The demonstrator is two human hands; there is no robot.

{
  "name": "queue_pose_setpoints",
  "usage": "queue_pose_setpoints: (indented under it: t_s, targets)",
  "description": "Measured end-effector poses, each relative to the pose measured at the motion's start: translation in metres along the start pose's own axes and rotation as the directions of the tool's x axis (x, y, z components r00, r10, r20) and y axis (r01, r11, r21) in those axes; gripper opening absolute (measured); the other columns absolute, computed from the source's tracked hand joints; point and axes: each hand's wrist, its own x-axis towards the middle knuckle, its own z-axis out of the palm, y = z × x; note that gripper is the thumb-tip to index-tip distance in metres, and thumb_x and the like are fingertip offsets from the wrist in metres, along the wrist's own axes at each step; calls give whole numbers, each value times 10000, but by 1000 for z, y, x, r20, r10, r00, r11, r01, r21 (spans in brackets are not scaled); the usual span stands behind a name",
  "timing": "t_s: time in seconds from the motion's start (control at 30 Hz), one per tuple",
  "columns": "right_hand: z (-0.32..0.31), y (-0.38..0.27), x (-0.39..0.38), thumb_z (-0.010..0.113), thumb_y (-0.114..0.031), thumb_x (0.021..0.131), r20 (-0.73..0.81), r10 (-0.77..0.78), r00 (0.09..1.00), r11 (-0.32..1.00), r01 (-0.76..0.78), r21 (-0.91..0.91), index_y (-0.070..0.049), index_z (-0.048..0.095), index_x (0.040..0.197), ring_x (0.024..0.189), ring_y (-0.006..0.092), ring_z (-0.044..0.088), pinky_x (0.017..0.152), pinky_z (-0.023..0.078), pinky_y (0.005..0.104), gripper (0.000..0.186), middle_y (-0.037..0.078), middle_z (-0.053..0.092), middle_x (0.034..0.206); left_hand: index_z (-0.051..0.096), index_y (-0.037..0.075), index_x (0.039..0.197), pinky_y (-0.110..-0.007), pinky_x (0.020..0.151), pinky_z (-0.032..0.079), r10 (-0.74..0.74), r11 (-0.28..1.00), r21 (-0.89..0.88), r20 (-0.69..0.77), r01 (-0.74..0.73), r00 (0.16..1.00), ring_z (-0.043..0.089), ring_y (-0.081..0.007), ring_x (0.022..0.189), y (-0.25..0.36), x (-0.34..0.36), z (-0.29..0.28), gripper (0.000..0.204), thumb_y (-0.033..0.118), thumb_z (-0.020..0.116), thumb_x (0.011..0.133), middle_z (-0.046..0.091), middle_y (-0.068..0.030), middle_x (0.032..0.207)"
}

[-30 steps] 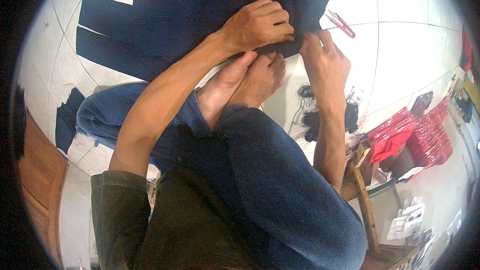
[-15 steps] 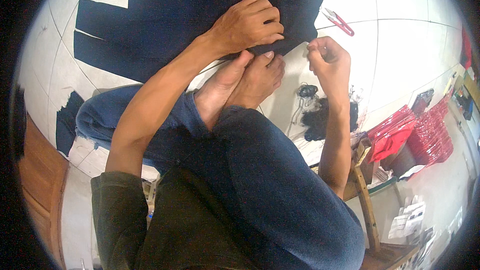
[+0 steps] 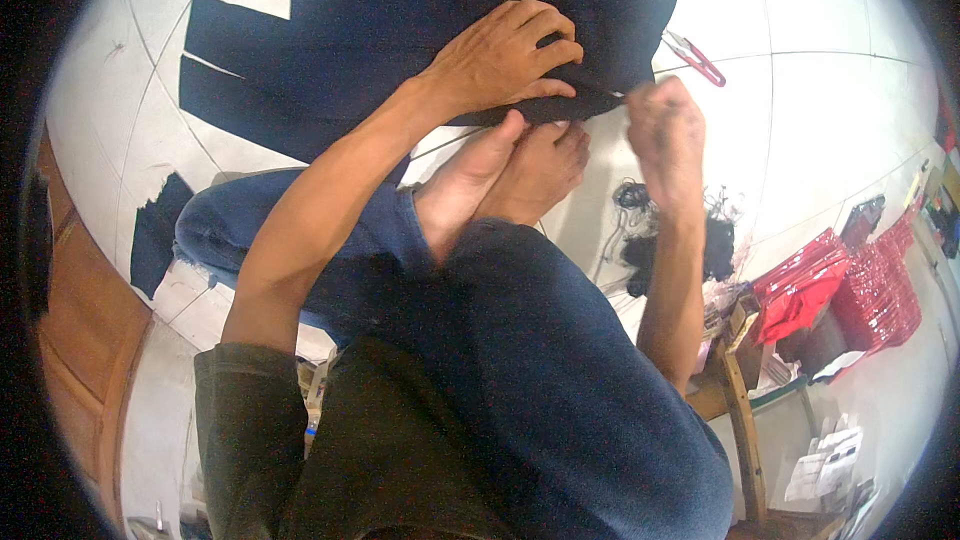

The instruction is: The person sits on a tiled floor and uses a red utility knife to cut a large piece of dark blue fabric. They repeatedly fold the fabric, cut along the edges to create strips, and set the cut pieces aside.

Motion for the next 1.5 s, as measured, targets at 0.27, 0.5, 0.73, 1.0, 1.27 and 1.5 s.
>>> queue_pose_setpoints:
  t_s: [0.27,0.5,0.73,1.0,1.27,1.5]
  targets:
    - [23,-1,-9,542,-153,1034,-6,-397,918,784,335,-522,-84,496,890,721,204,585,840,517,398,166,43,539,798,638,120,1285,-639,1151,268,-342,920,165,-108,356,933,396,-412,1413,10,-26,-18,532,486,697,904,519,-167,1419]
    - [30,-16,12,482,-206,1093,-139,-143,980,972,165,169,-131,474,895,637,105,309,613,295,300,212,-30,354,752,361,203,1617,-839,1087,-6,-697,577,429,-184,695,693,59,-565,1538,19,-65,-23,743,614,446,1004,150,-272,1691]
    - [-17,-60,-20,493,-125,1056,-282,-79,956,988,112,104,-138,503,853,557,62,276,570,297,250,204,-56,340,683,354,230,1619,-835,1093,53,-655,613,473,-143,633,742,126,-554,1527,11,-70,-33,677,548,472,1032,195,-245,1684]
    - [-110,-117,-73,514,-100,1063,-333,-163,929,987,157,-46,-76,483,915,628,77,237,558,267,248,153,-37,284,759,370,269,1613,-826,1106,85,-618,617,508,-160,601,770,186,-524,1529,-2,-76,-38,714,612,498,1000,274,-219,1667]
    - [-72,-62,-94,572,-239,1036,-60,371,927,99,-104,-990,-25,644,993,631,170,582,609,468,315,230,45,669,787,534,221,1507,-685,1186,189,-534,751,399,-101,526,839,245,-432,1528,9,-73,-46,577,448,620,983,323,-155,1656]
    - [47,-33,-15,572,-184,1050,240,-414,878,154,327,-932,26,686,1172,853,281,653,837,474,430,269,105,716,896,552,253,1501,-587,1225,243,-384,873,358,86,331,919,305,-335,1525,11,-69,-47,583,437,669,959,351,-85,1659]
